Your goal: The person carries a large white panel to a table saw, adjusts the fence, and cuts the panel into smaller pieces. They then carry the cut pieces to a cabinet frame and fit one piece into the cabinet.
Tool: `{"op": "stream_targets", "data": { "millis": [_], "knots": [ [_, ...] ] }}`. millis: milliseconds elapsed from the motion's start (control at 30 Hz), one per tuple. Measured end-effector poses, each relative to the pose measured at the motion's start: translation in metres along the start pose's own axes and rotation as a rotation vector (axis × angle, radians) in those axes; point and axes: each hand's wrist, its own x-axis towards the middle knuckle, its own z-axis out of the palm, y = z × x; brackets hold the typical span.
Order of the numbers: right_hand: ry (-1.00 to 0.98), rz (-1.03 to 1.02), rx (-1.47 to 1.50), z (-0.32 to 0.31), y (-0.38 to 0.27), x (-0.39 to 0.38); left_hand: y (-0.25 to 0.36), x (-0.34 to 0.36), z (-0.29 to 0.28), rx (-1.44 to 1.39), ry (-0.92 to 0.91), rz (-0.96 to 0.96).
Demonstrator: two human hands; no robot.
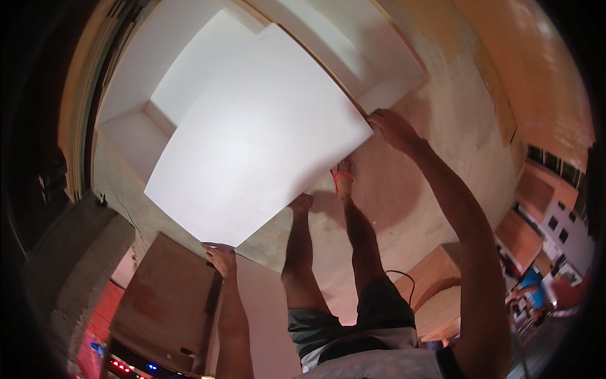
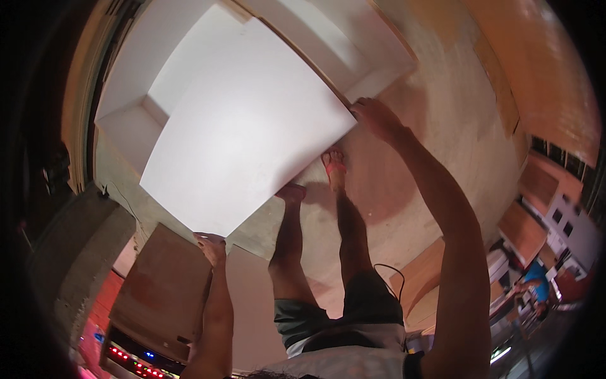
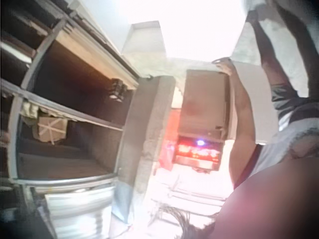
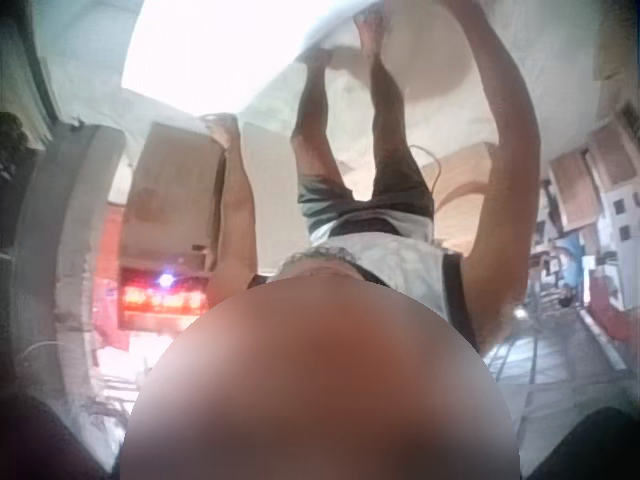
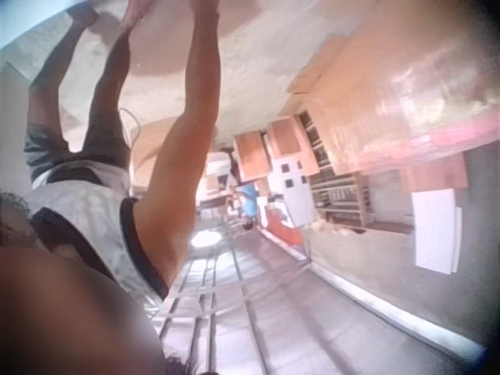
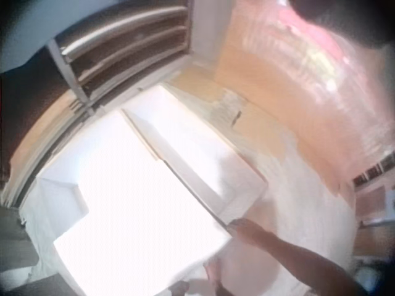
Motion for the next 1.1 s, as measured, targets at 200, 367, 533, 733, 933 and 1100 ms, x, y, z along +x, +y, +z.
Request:
{"op": "stream_targets", "data": {
  "millis": [200, 367, 533, 733, 933, 1100],
  "knots": [
    [0.291, 0.394, 0.417, -0.004, -0.06, 0.077, -0.028, 0.014, -0.002, -0.39, -0.148, -0.026],
    [0.334, 0.554, 0.026, 0.012, -0.076, 0.099, -0.035, 0.013, -0.018, -0.818, -0.217, -0.231],
    [0.358, 0.513, -0.014, 0.016, -0.068, 0.092, -0.015, -0.008, -0.013, -0.543, -0.067, -0.438],
    [0.367, 0.564, 0.086, 0.023, -0.046, 0.095, 0.001, -0.011, -0.015, -0.574, 0.034, -0.455],
    [0.379, 0.502, 0.008, 0.02, -0.031, 0.094, 0.018, 0.009, -0.032, -0.774, 0.208, -0.437],
    [0.143, 0.664, 0.226, -0.01, -0.035, 0.092, 0.022, 0.037, -0.05, -0.954, 0.29, -0.455]
  ]
}}
